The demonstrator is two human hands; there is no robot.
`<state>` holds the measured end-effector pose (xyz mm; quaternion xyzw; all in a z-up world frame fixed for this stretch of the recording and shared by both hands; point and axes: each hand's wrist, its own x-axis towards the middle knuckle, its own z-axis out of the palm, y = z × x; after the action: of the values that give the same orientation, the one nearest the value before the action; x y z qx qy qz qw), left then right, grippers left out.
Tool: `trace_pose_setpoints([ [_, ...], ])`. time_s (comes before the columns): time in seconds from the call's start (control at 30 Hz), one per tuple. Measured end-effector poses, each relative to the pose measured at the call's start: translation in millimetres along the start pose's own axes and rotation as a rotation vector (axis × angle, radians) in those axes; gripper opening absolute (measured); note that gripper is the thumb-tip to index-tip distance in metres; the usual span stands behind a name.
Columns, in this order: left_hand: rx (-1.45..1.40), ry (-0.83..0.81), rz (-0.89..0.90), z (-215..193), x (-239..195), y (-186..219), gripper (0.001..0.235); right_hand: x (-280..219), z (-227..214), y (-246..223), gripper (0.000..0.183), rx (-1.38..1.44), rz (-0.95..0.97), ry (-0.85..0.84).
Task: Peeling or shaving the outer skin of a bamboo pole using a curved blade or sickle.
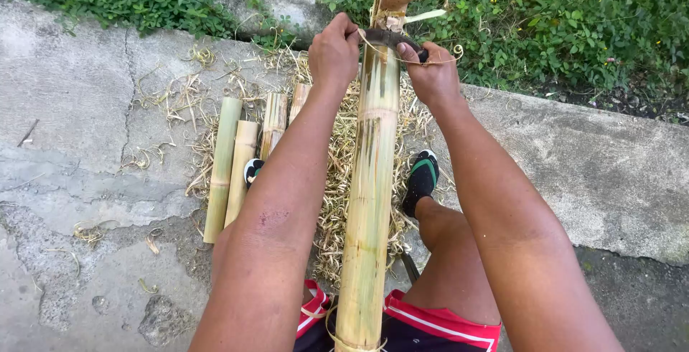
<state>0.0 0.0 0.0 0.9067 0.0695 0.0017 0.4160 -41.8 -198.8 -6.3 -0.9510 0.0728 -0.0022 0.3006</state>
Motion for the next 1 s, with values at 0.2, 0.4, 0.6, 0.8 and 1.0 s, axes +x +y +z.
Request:
trace_pose_setpoints([
  [0.2, 0.017, 0.022, 0.059, 3.2, 4.6, -7.3, 0.009, 8.3, 12.5, 17.5, 0.069, -0.088, -0.141, 0.140],
  [0.4, 0.073, -0.049, 0.083, -0.9, -13.0, -12.5, 0.012, -31.0, -9.7, -9.1, 0.072, 0.058, 0.137, -0.132],
  [0.6, 0.030, -0.135, 0.083, -7.8, -51.3, -26.0, 0.017, -70.4, -13.4, -8.5, 0.066, 0.096, 0.272, -0.186],
  [0.8, 0.041, -0.136, 0.094, -34.2, -109.4, -24.4, 0.019, -117.1, -17.6, -11.7, 0.056, 0.002, 0.189, -0.194],
  [1.0, 0.105, -0.199, 0.017, -28.3, -106.0, -29.1, 0.018, -130.0, -25.0, -27.5, 0.058, -0.001, 0.090, -0.105],
])
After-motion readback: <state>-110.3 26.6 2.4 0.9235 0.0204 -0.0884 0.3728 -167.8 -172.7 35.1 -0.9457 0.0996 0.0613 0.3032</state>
